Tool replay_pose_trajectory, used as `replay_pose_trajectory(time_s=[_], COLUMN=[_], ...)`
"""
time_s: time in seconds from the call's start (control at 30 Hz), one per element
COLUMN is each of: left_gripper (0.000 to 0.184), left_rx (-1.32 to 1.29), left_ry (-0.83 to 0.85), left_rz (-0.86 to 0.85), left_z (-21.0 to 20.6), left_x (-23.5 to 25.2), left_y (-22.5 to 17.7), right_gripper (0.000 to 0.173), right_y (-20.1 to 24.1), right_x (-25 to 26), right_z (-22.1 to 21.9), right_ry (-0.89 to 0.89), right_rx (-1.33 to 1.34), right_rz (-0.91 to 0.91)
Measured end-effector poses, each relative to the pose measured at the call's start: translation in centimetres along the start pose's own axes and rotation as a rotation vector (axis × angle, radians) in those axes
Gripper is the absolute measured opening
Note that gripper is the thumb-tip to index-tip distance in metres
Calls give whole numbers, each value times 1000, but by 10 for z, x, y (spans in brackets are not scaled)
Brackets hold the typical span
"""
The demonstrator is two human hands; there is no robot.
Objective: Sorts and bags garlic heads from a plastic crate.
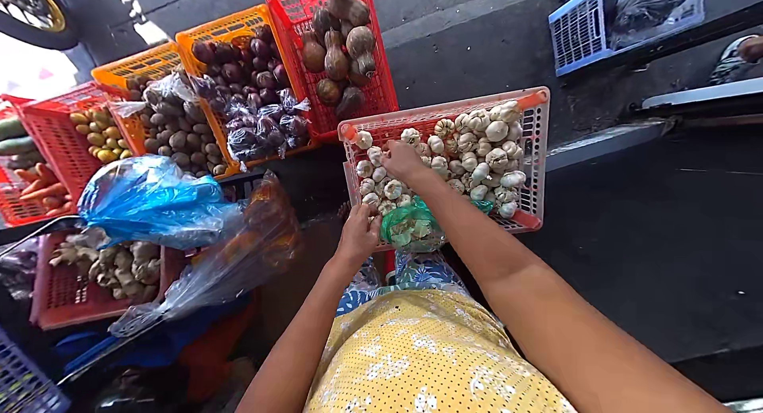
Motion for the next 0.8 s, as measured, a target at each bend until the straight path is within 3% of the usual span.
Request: replay_pose_trajectory(time_s=[0.07,0.2,0.3,0.37,0.43,0.5,0.6,0.7,0.8], left_gripper=[25,24,25,35,48,48,38,36,35], left_rx=[-30,-50,-27,23,-17,-132,-403,-699,-808], left_ry=[1,-50,-190,-268,-210,-83,74,183,265], left_rz=[11,-49,-197,-326,-427,-465,-313,-228,-203], left_z=[-5,-12,-7,1,6,7,8,14,18], left_x=[-5,-10,-10,-5,1,4,0,-6,-16], left_y=[1,3,-7,-21,-37,-59,-88,-103,-115], right_gripper=[51,49,40,34,32,39,59,82,81], right_y=[5,10,-1,-10,-15,-12,-8,-12,-11], right_x=[28,35,7,-27,-71,-116,-160,-182,-190], right_z=[-21,-35,-19,-4,7,20,36,52,61], right_ry=[-41,-68,-65,32,141,190,176,54,-116], right_rx=[-40,-79,230,558,863,1000,1019,922,787], right_rz=[6,36,-18,-40,-39,-45,-54,11,85])
Point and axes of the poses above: each hand's wrist, its own x-axis towards the middle knuckle, its own z-axis out of the back of the hand, y = z × x, the point moved 4 cm from there along x, towards the middle knuckle, and after that the axes turned 13 degrees about -x, right-handed, at the moved point
